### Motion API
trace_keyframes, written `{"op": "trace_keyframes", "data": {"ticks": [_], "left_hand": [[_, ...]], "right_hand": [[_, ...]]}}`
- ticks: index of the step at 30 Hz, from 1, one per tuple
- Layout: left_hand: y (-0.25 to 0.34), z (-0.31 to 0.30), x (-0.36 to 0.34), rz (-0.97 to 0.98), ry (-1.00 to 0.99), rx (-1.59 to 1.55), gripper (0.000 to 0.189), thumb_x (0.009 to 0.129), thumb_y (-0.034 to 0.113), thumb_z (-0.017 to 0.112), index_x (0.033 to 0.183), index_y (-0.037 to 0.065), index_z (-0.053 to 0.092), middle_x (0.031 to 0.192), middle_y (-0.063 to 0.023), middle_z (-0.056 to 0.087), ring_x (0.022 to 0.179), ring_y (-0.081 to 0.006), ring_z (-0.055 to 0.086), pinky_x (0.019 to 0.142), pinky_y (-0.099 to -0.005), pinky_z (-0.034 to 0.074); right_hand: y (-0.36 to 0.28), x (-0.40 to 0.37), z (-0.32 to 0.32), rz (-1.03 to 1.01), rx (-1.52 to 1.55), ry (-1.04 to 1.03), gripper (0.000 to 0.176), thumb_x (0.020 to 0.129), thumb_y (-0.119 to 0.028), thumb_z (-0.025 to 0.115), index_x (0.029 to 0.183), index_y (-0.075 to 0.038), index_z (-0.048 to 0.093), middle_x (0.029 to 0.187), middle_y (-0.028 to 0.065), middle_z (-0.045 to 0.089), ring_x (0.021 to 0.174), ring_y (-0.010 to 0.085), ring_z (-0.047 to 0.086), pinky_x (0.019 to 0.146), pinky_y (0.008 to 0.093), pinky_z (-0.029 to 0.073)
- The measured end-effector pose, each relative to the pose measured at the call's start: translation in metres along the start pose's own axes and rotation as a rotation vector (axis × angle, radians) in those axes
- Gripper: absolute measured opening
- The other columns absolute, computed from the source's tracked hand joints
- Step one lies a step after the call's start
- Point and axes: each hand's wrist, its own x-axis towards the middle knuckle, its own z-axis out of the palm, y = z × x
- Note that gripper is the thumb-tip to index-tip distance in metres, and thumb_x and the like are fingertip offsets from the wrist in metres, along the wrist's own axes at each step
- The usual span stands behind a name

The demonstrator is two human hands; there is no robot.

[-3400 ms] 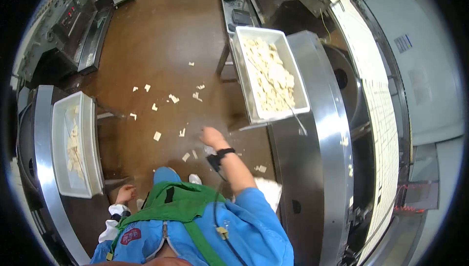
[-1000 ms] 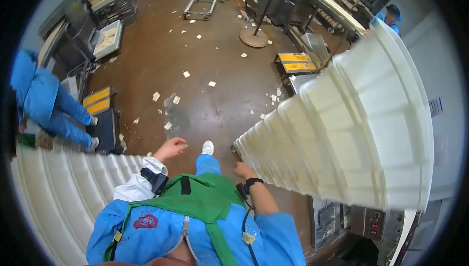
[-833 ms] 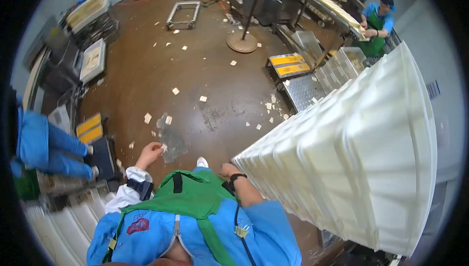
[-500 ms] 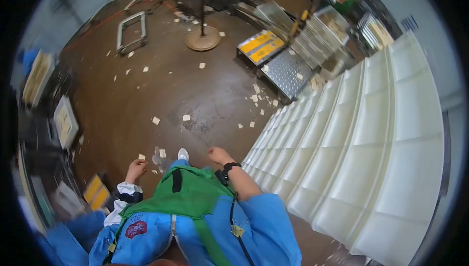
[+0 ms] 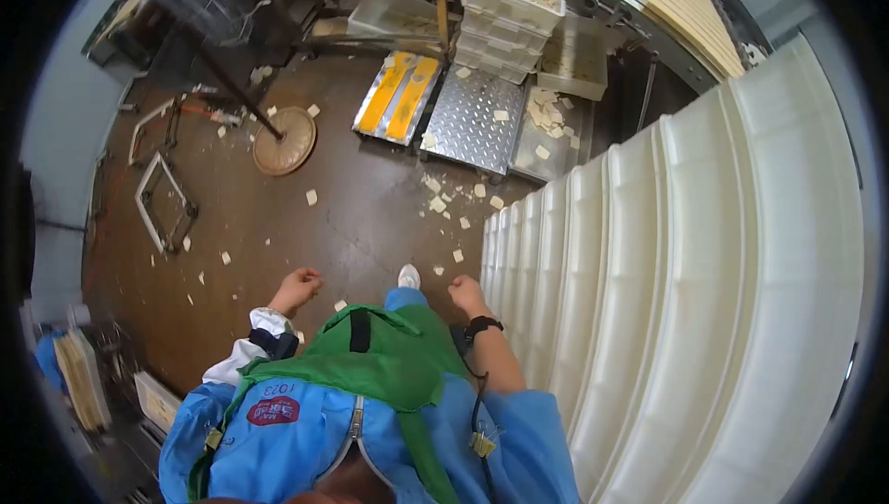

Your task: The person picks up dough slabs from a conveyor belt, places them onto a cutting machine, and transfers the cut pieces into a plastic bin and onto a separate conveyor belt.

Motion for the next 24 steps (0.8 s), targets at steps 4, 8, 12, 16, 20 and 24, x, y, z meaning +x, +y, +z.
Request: {"op": "trace_keyframes", "data": {"ticks": [4,8,12,16,20,24], "left_hand": [[0.074,-0.025,0.079,-0.003,-0.113,0.062,0.036,0.089,0.020,0.073,0.119,0.003,0.065,0.091,-0.0046,0.065,0.077,-0.0128,0.061,0.071,-0.0279,0.051],[0.145,-0.054,0.174,0.038,-0.031,0.130,0.037,0.088,0.021,0.073,0.119,0.003,0.065,0.090,-0.0054,0.066,0.076,-0.0135,0.063,0.070,-0.0276,0.052],[0.219,-0.079,0.272,0.038,-0.132,0.086,0.040,0.086,0.023,0.074,0.120,0.003,0.068,0.086,-0.0060,0.068,0.075,-0.0157,0.064,0.069,-0.0325,0.052],[0.319,-0.093,0.357,0.182,-0.155,0.190,0.034,0.089,0.019,0.072,0.117,0.001,0.066,0.083,-0.0041,0.067,0.075,-0.0133,0.063,0.067,-0.0285,0.051],[0.418,-0.102,0.407,0.356,-0.133,0.238,0.034,0.089,0.019,0.075,0.117,0.002,0.067,0.082,-0.0050,0.067,0.072,-0.0138,0.061,0.065,-0.0295,0.049],[0.498,-0.095,0.452,0.422,-0.174,0.344,0.042,0.085,0.028,0.077,0.118,0.004,0.068,0.086,-0.0120,0.070,0.080,-0.0247,0.069,0.074,-0.0361,0.055]], "right_hand": [[-0.094,0.094,-0.069,-0.145,0.119,0.106,0.040,0.086,-0.025,0.072,0.120,-0.004,0.068,0.102,0.0166,0.074,0.098,0.0309,0.072,0.087,0.0397,0.056],[-0.216,0.158,-0.171,-0.266,0.206,0.237,0.041,0.087,-0.022,0.072,0.123,-0.004,0.065,0.096,0.0156,0.073,0.087,0.0273,0.072,0.080,0.0381,0.056],[-0.301,0.216,-0.251,-0.274,0.200,0.379,0.051,0.087,-0.023,0.072,0.131,-0.002,0.059,0.102,0.0162,0.071,0.092,0.0294,0.071,0.084,0.0401,0.056],[-0.349,0.245,-0.322,-0.275,0.096,0.544,0.060,0.085,-0.020,0.074,0.138,-0.001,0.051,0.116,0.0215,0.066,0.105,0.0357,0.067,0.092,0.0432,0.053],[-0.403,0.269,-0.394,-0.336,0.033,0.763,0.064,0.082,-0.016,0.076,0.138,0.002,0.050,0.125,0.0230,0.062,0.118,0.0394,0.060,0.102,0.0448,0.048],[-0.436,0.309,-0.483,-0.455,-0.077,0.999,0.064,0.082,-0.016,0.076,0.138,0.002,0.051,0.132,0.0234,0.057,0.124,0.0400,0.055,0.108,0.0454,0.043]]}}
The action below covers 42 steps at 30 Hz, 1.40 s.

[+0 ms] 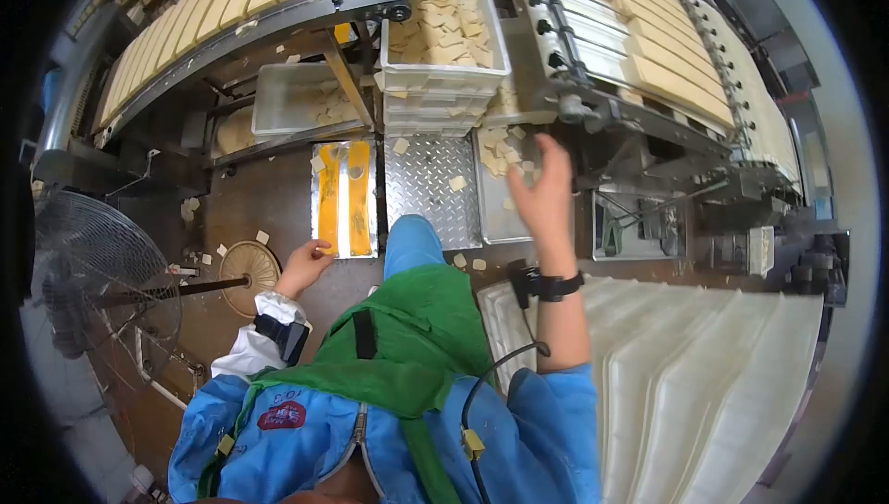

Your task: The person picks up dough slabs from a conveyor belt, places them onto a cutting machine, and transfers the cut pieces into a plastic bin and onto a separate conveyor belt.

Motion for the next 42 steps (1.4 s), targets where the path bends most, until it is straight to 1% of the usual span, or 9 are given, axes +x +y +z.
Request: {"op": "trace_keyframes", "data": {"ticks": [6,8,10,12,18,27,31,36,42], "left_hand": [[0.095,-0.053,0.129,0.077,0.019,0.087,0.041,0.087,0.030,0.076,0.119,0.006,0.068,0.090,-0.0135,0.072,0.083,-0.0274,0.072,0.076,-0.0375,0.056],[0.131,-0.076,0.154,0.027,-0.001,0.102,0.041,0.087,0.030,0.075,0.119,0.006,0.067,0.088,-0.0128,0.072,0.081,-0.0276,0.072,0.075,-0.0387,0.056],[0.161,-0.096,0.171,-0.021,-0.008,0.102,0.041,0.087,0.030,0.075,0.120,0.006,0.067,0.086,-0.0125,0.072,0.079,-0.0271,0.072,0.074,-0.0387,0.056],[0.181,-0.108,0.181,-0.082,-0.017,0.037,0.041,0.089,0.028,0.074,0.121,0.004,0.066,0.085,-0.0118,0.072,0.077,-0.0243,0.071,0.072,-0.0370,0.056],[0.244,-0.119,0.200,-0.175,0.041,-0.155,0.041,0.089,0.021,0.076,0.124,0.003,0.064,0.083,-0.0090,0.072,0.074,-0.0182,0.069,0.071,-0.0333,0.055],[0.324,-0.173,0.294,0.020,0.036,-0.540,0.066,0.089,0.003,0.073,0.148,0.013,0.044,0.094,-0.0021,0.061,0.084,-0.0103,0.059,0.078,-0.0253,0.050],[0.351,-0.208,0.353,0.148,0.017,-0.598,0.087,0.085,0.009,0.076,0.158,0.016,0.029,0.099,-0.0075,0.055,0.079,-0.0125,0.057,0.075,-0.0282,0.052],[0.383,-0.258,0.399,-0.053,-0.141,-0.660,0.105,0.086,0.004,0.075,0.165,0.023,0.010,0.110,-0.0116,0.054,0.087,-0.0126,0.058,0.081,-0.0281,0.052],[0.391,-0.284,0.428,-0.229,-0.315,-0.878,0.110,0.087,-0.002,0.069,0.165,0.028,-0.002,0.118,-0.0123,0.054,0.088,-0.0147,0.060,0.080,-0.0285,0.052]], "right_hand": [[0.057,0.176,0.033,-0.018,-0.284,0.166,0.083,0.089,-0.035,0.076,0.150,0.005,0.037,0.150,0.0342,0.041,0.143,0.0524,0.033,0.120,0.0543,0.027],[0.077,0.215,0.048,0.130,-0.326,0.102,0.089,0.091,-0.046,0.071,0.154,0.003,0.032,0.153,0.0364,0.037,0.145,0.0539,0.029,0.119,0.0576,0.025],[0.079,0.240,0.049,0.357,-0.411,-0.096,0.097,0.088,-0.061,0.067,0.158,-0.004,0.030,0.156,0.0363,0.033,0.146,0.0593,0.021,0.116,0.0697,0.017],[0.054,0.258,0.042,0.348,-0.714,-0.128,0.093,0.087,-0.057,0.070,0.157,-0.008,0.033,0.157,0.0343,0.031,0.148,0.0567,0.018,0.114,0.0749,0.012],[-0.008,0.351,0.079,-0.082,-0.341,-0.241,0.077,0.084,-0.033,0.076,0.147,-0.003,0.044,0.149,0.0311,0.038,0.142,0.0516,0.029,0.117,0.0633,0.020],[-0.113,0.530,0.292,-0.433,0.206,-0.428,0.064,0.085,-0.022,0.073,0.136,0.006,0.050,0.141,0.0309,0.051,0.134,0.0467,0.046,0.115,0.0505,0.037],[-0.155,0.628,0.391,-0.455,0.111,-0.413,0.061,0.089,-0.021,0.069,0.138,0.008,0.050,0.145,0.0313,0.049,0.139,0.0458,0.042,0.118,0.0510,0.034],[-0.152,0.697,0.481,-0.445,-0.182,-0.446,0.063,0.094,-0.027,0.062,0.144,0.007,0.046,0.153,0.0258,0.044,0.146,0.0415,0.036,0.121,0.0499,0.029],[-0.135,0.695,0.496,-0.460,-0.273,-0.484,0.061,0.097,-0.029,0.057,0.146,0.005,0.046,0.155,0.0231,0.042,0.147,0.0382,0.035,0.122,0.0511,0.027]]}}
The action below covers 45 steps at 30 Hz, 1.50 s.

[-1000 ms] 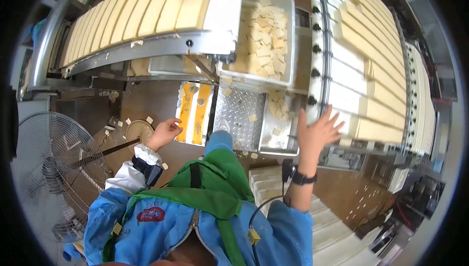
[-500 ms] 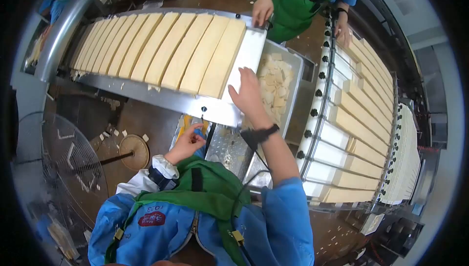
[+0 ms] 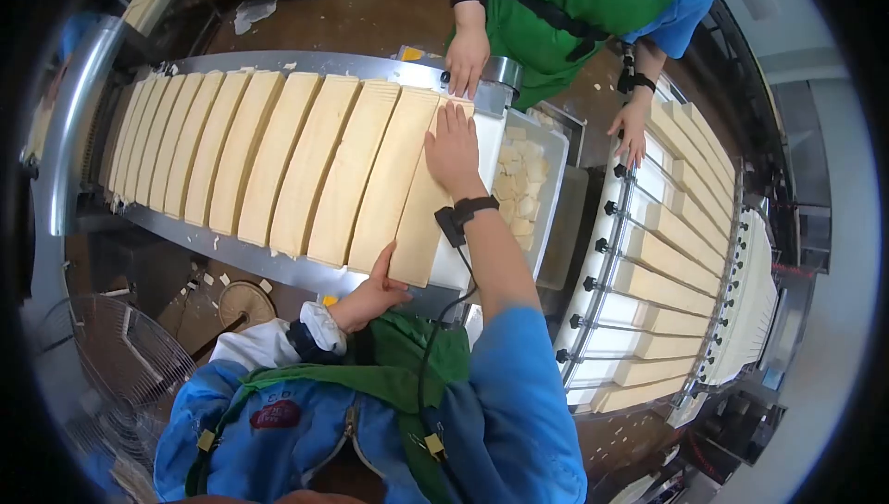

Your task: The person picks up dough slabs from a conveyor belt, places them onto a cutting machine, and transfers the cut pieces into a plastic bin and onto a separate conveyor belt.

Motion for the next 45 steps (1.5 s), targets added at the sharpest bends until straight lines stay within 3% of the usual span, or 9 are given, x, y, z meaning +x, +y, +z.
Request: {"op": "trace_keyframes", "data": {"ticks": [8,15,21,27,29,31,33,38,45], "left_hand": [[0.030,0.019,0.006,-0.071,0.015,-0.266,0.103,0.091,-0.005,0.062,0.165,0.029,-0.001,0.127,-0.0107,0.060,0.088,-0.0155,0.063,0.074,-0.0283,0.054],[0.024,0.048,0.022,-0.067,0.218,-0.211,0.102,0.087,-0.004,0.068,0.164,0.024,0.006,0.121,-0.0117,0.062,0.079,-0.0155,0.064,0.072,-0.0280,0.056],[-0.005,0.065,0.049,0.375,0.454,0.506,0.102,0.077,0.019,0.080,0.159,0.007,0.021,0.114,-0.0255,0.068,0.084,-0.0358,0.072,0.075,-0.0417,0.058],[0.028,0.096,0.063,0.131,0.628,0.767,0.107,0.066,0.031,0.089,0.151,0.003,0.030,0.114,-0.0326,0.067,0.107,-0.0473,0.067,0.091,-0.0476,0.055],[0.027,0.108,0.071,0.142,0.691,0.720,0.102,0.063,0.029,0.089,0.146,0.003,0.036,0.114,-0.0297,0.068,0.107,-0.0442,0.067,0.092,-0.0467,0.054],[0.027,0.114,0.084,0.183,0.728,0.624,0.094,0.061,0.026,0.089,0.139,0.003,0.043,0.113,-0.0245,0.069,0.105,-0.0383,0.068,0.091,-0.0457,0.055],[0.020,0.110,0.090,0.183,0.709,0.705,0.084,0.063,0.018,0.088,0.134,0.003,0.046,0.116,-0.0239,0.067,0.108,-0.0363,0.067,0.093,-0.0450,0.054],[0.001,0.114,0.105,0.561,0.364,0.491,0.072,0.064,0.010,0.086,0.128,0.003,0.053,0.116,-0.0154,0.067,0.112,-0.0278,0.065,0.094,-0.0373,0.053],[0.071,0.277,0.072,0.574,0.051,1.046,0.074,0.064,0.017,0.084,0.132,0.013,0.055,0.115,-0.0198,0.065,0.109,-0.0409,0.063,0.094,-0.0463,0.052]], "right_hand": [[0.008,0.041,-0.029,0.099,0.091,-0.017,0.073,0.072,-0.027,0.072,0.131,0.011,0.053,0.132,0.0238,0.056,0.124,0.0370,0.051,0.110,0.0524,0.036],[0.017,0.043,-0.038,0.159,-0.018,-0.035,0.066,0.069,-0.038,0.072,0.118,0.006,0.064,0.118,0.0204,0.062,0.113,0.0352,0.057,0.097,0.0476,0.043],[0.092,0.012,-0.077,0.375,0.166,-0.290,0.083,0.063,-0.045,0.082,0.122,0.009,0.061,0.114,0.0232,0.068,0.113,0.0350,0.065,0.098,0.0486,0.047],[0.208,-0.029,-0.081,-0.241,0.824,-0.490,0.102,0.054,-0.035,0.092,0.144,-0.013,0.050,0.126,0.0224,0.067,0.120,0.0403,0.061,0.100,0.0441,0.050],[0.201,-0.045,-0.091,-0.288,0.289,-0.542,0.082,0.062,-0.036,0.087,0.137,-0.031,0.056,0.127,0.0138,0.068,0.117,0.0405,0.062,0.099,0.0456,0.051],[0.189,-0.070,-0.083,-0.103,0.256,-0.377,0.041,0.081,-0.039,0.071,0.121,-0.035,0.067,0.114,0.0071,0.073,0.110,0.0360,0.066,0.091,0.0482,0.053],[0.195,-0.105,-0.083,-0.087,0.199,-0.121,0.029,0.082,-0.037,0.068,0.110,-0.035,0.073,0.101,0.0113,0.071,0.102,0.0326,0.069,0.083,0.0507,0.052],[0.190,-0.238,-0.189,0.231,0.041,0.294,0.041,0.079,-0.014,0.067,0.118,-0.027,0.071,0.092,0.0187,0.058,0.086,0.0390,0.059,0.074,0.0481,0.046],[0.256,-0.424,-0.276,0.829,0.165,0.066,0.066,0.065,-0.013,0.082,0.128,-0.026,0.065,0.095,0.0228,0.060,0.093,0.0433,0.062,0.082,0.0486,0.054]]}}
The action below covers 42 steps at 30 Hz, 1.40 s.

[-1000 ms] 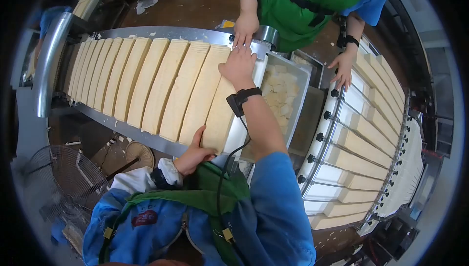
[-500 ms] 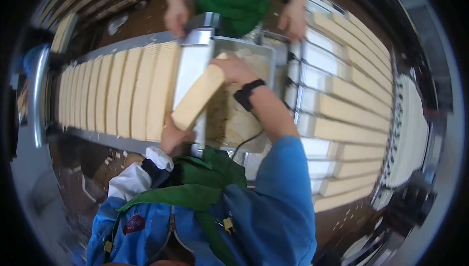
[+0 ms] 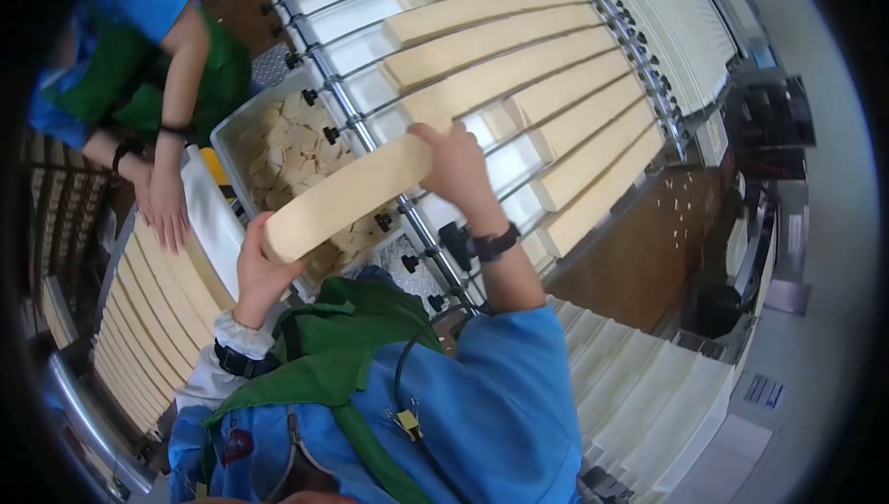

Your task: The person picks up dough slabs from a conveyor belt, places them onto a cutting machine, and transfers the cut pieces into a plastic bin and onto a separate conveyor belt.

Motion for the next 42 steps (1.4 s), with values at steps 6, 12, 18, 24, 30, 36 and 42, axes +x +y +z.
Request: {"op": "trace_keyframes", "data": {"ticks": [6,12,18,24,30,36,42], "left_hand": [[0.046,0.052,0.002,0.122,0.015,0.147,0.074,0.065,0.021,0.086,0.132,0.012,0.055,0.113,-0.0204,0.066,0.107,-0.0404,0.065,0.091,-0.0466,0.054],[0.075,0.063,0.006,0.192,-0.003,0.172,0.073,0.079,0.018,0.084,0.140,0.006,0.047,0.110,-0.0177,0.069,0.097,-0.0260,0.070,0.084,-0.0345,0.056],[0.062,0.078,0.012,0.023,-0.027,-0.107,0.066,0.092,0.015,0.075,0.146,0.003,0.040,0.104,-0.0149,0.068,0.083,-0.0136,0.067,0.070,-0.0275,0.054],[0.047,0.101,0.022,0.036,-0.118,-0.302,0.065,0.095,0.011,0.070,0.148,0.002,0.034,0.103,-0.0159,0.067,0.083,-0.0159,0.068,0.070,-0.0282,0.055],[0.053,0.147,0.047,0.027,-0.219,-0.456,0.060,0.094,0.008,0.070,0.144,0.003,0.035,0.109,-0.0191,0.070,0.091,-0.0172,0.070,0.075,-0.0282,0.056],[0.060,0.150,0.044,-0.093,-0.110,-0.501,0.049,0.094,0.004,0.071,0.131,0.005,0.039,0.108,-0.0171,0.070,0.088,-0.0137,0.068,0.073,-0.0256,0.054],[0.017,0.147,0.040,-0.032,-0.149,-0.711,0.048,0.094,-0.006,0.060,0.133,0.005,0.034,0.110,-0.0170,0.070,0.093,-0.0162,0.068,0.077,-0.0272,0.054]], "right_hand": [[0.120,0.024,0.022,-0.064,0.220,-0.208,0.078,0.061,-0.012,0.084,0.134,-0.024,0.060,0.113,0.0236,0.067,0.104,0.0430,0.064,0.092,0.0446,0.054],[0.134,0.045,0.033,0.425,0.508,-0.096,0.080,0.078,-0.036,0.079,0.140,0.005,0.047,0.131,0.0330,0.061,0.124,0.0405,0.061,0.103,0.0422,0.049],[0.108,0.046,0.037,0.571,0.208,0.044,0.081,0.089,-0.058,0.067,0.121,0.015,0.057,0.133,0.0439,0.052,0.125,0.0455,0.059,0.103,0.0483,0.049],[0.124,0.031,0.062,0.461,-0.253,0.544,0.073,0.092,-0.051,0.066,0.120,0.015,0.057,0.141,0.0418,0.045,0.135,0.0504,0.044,0.116,0.0543,0.033],[0.051,-0.036,0.035,0.146,0.060,0.488,0.043,0.086,-0.032,0.074,0.111,0.002,0.064,0.109,0.0193,0.061,0.110,0.0388,0.055,0.095,0.0482,0.043],[0.002,-0.065,0.060,0.087,0.246,0.368,0.032,0.081,-0.024,0.075,0.100,0.001,0.065,0.100,0.0175,0.059,0.100,0.0368,0.054,0.087,0.0475,0.044],[-0.012,-0.060,0.065,0.035,0.287,0.358,0.041,0.076,-0.023,0.078,0.102,0.004,0.062,0.101,0.0199,0.058,0.100,0.0392,0.054,0.088,0.0478,0.045]]}}
